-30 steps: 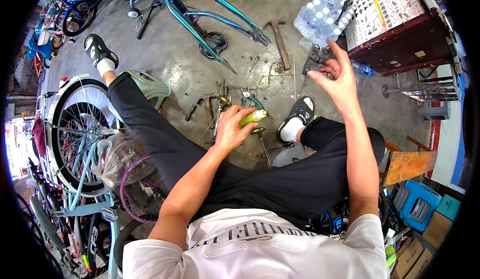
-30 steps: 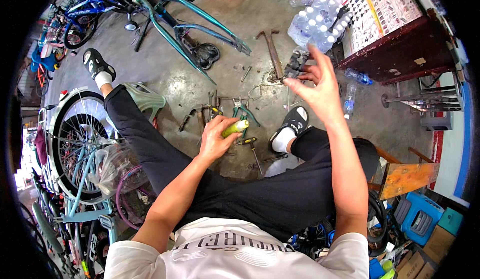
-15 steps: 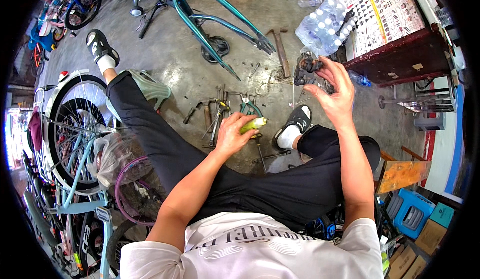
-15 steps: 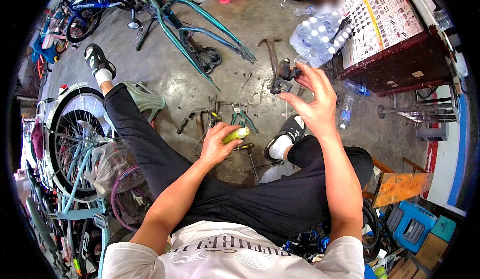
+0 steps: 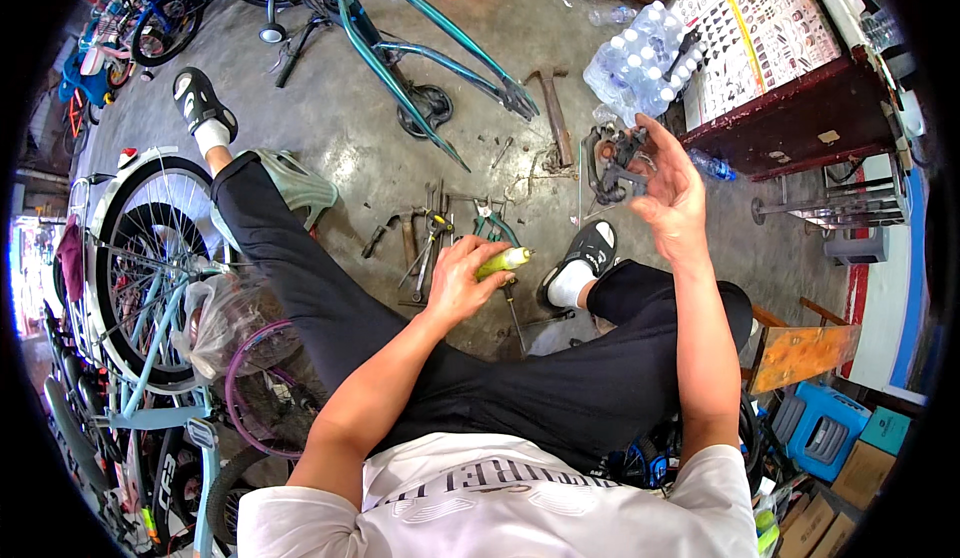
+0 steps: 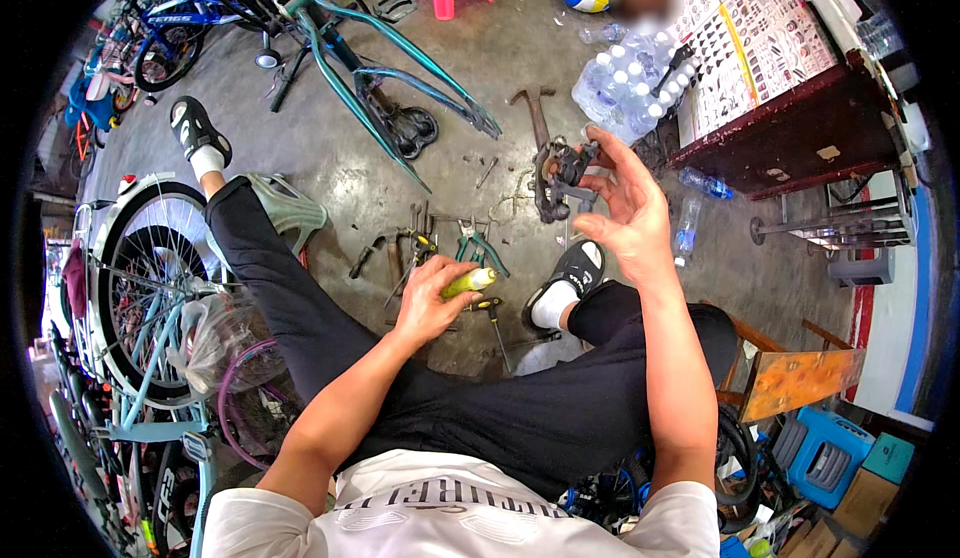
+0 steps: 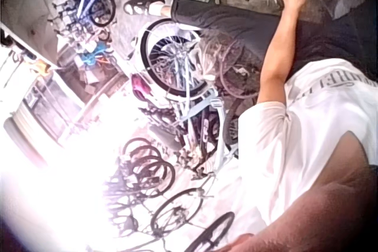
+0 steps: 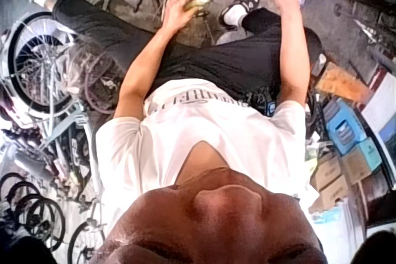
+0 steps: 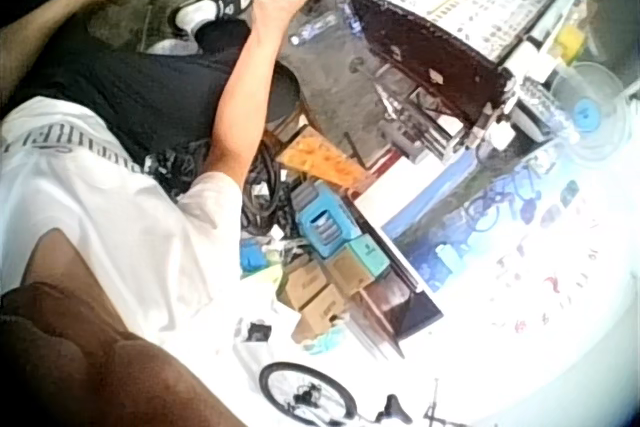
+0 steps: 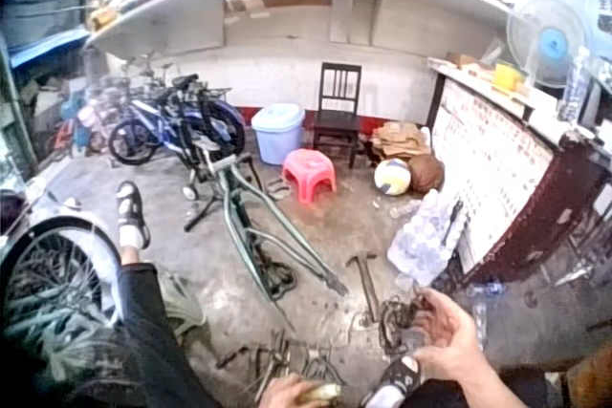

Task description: The person applies oil to a bicycle brake component and kemudian manipulates a small internal part by hand while working in a bicycle shop area.

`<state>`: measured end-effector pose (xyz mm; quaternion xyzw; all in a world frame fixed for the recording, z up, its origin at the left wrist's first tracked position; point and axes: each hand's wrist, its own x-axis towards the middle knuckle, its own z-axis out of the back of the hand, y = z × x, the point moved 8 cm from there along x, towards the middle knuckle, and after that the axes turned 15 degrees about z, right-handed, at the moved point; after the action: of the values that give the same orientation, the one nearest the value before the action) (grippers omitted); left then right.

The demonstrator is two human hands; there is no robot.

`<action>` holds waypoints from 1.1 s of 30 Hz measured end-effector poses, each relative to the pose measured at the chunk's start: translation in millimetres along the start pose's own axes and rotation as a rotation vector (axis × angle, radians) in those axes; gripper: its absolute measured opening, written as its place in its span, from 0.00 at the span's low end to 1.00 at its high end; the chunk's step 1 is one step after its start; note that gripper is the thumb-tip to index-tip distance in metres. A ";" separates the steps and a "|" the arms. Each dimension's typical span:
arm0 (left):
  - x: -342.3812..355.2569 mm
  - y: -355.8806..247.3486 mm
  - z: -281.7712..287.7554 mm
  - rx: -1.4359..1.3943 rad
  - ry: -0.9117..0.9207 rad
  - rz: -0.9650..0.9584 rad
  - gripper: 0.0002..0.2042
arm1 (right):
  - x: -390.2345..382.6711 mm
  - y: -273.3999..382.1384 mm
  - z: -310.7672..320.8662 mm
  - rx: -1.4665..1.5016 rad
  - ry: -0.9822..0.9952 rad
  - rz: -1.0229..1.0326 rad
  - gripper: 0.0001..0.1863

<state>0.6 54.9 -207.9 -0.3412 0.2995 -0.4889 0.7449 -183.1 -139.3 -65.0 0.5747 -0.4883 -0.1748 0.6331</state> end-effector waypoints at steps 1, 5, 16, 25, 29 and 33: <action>0.4 -3.0 0.8 -0.007 -0.009 -0.012 0.22 | 0.4 1.4 1.1 0.033 0.006 -0.009 0.56; 2.5 -10.8 6.4 -0.026 -0.037 -0.035 0.22 | -0.8 7.7 -7.7 0.110 0.018 -0.082 0.59; 3.1 -37.6 31.6 -0.248 -0.124 -0.050 0.22 | -3.2 18.7 0.6 -0.165 0.016 0.069 0.48; 18.4 -55.8 57.2 -0.560 -0.132 0.004 0.20 | -9.1 52.1 -10.6 -0.341 0.095 0.277 0.35; 29.0 -72.9 68.9 -0.681 -0.119 0.015 0.21 | -8.4 58.7 -15.7 -0.441 0.138 0.332 0.33; 41.1 -80.6 67.1 -0.765 -0.089 0.043 0.22 | -6.6 62.7 -22.7 -0.469 0.163 0.366 0.34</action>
<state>24.8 7.8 -108.5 -0.6090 0.4346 -0.3107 0.5862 -188.8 -104.0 -8.4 0.3275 -0.4778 -0.1190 0.8064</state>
